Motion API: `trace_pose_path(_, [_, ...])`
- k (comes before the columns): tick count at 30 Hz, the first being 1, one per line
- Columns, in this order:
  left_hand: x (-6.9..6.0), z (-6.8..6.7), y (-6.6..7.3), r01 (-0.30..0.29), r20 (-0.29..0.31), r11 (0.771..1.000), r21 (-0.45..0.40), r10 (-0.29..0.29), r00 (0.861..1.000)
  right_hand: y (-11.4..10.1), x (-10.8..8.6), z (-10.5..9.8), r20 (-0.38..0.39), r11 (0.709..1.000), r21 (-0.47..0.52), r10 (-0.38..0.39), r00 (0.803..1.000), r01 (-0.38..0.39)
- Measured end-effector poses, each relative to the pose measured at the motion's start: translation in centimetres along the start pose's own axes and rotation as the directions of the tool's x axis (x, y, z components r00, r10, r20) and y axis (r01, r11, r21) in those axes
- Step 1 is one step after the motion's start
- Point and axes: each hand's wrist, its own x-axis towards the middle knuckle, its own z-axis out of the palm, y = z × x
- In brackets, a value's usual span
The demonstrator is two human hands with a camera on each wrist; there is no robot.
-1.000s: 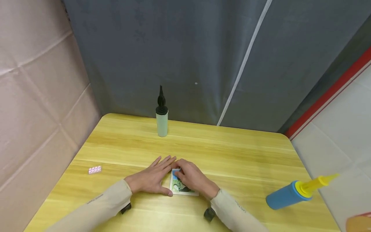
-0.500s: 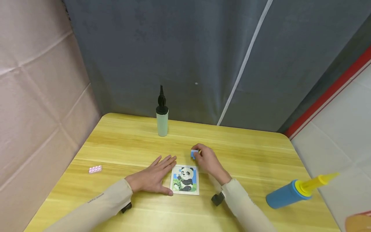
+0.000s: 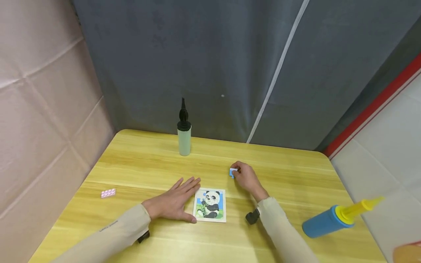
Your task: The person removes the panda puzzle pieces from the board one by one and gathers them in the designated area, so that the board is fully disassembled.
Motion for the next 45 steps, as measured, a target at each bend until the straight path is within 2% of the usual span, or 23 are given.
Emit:
trace_pose_path(9, [0.3, 0.0, 0.0, 0.007, 0.002, 1.0, 0.0, -0.007, 1.0, 0.0, -0.2, 0.1, -0.024, 0.996, -0.089, -0.016, 1.0, 0.014])
trace_pose_path(15, [0.4, -0.1, 0.1, 0.006, 0.006, 1.0, 0.006, -0.006, 1.0, 0.1, -0.4, 0.3, -0.036, 0.994, -0.106, 0.002, 0.999, -0.006])
trace_pose_path(22, [0.5, 0.1, 0.0, 0.002, 0.004, 1.0, 0.007, -0.002, 1.0, 0.4, -0.5, 0.4, -0.04, 0.992, -0.119, -0.034, 0.999, 0.029])
trace_pose_path(27, [0.4, -0.1, -0.3, -0.002, 0.003, 1.0, 0.004, 0.002, 1.0, 0.3, -0.4, 0.4, -0.081, 0.997, -0.068, -0.041, 0.996, 0.036])
trace_pose_path(31, [0.1, -0.3, -0.4, 0.014, -0.009, 1.0, 0.006, -0.013, 1.0, -0.8, -0.7, 0.4, -0.102, 0.997, 0.002, -0.077, 0.992, 0.078])
trace_pose_path(34, [-0.1, -0.2, -0.4, 0.015, -0.011, 1.0, -0.008, -0.016, 1.0, -1.9, -1.7, 0.6, -0.073, 0.992, -0.018, -0.125, 0.99, 0.124])
trace_pose_path(38, [-0.2, 0.0, -0.3, 0.013, -0.009, 0.999, -0.032, -0.013, 1.0, -3.4, -3.5, 1.5, 0.015, 0.982, -0.075, -0.172, 0.985, 0.172])
trace_pose_path(41, [-0.1, 0.1, -0.3, 0.014, -0.013, 0.999, -0.033, -0.014, 1.0, -4.2, -4.8, 2.5, 0.101, 0.973, -0.11, -0.192, 0.976, 0.203])
trace_pose_path(45, [0.1, 0.2, -0.4, 0.004, -0.014, 0.999, -0.032, -0.004, 1.0, -4.6, -5.8, 3.6, 0.16, 0.955, -0.165, -0.219, 0.962, 0.245])
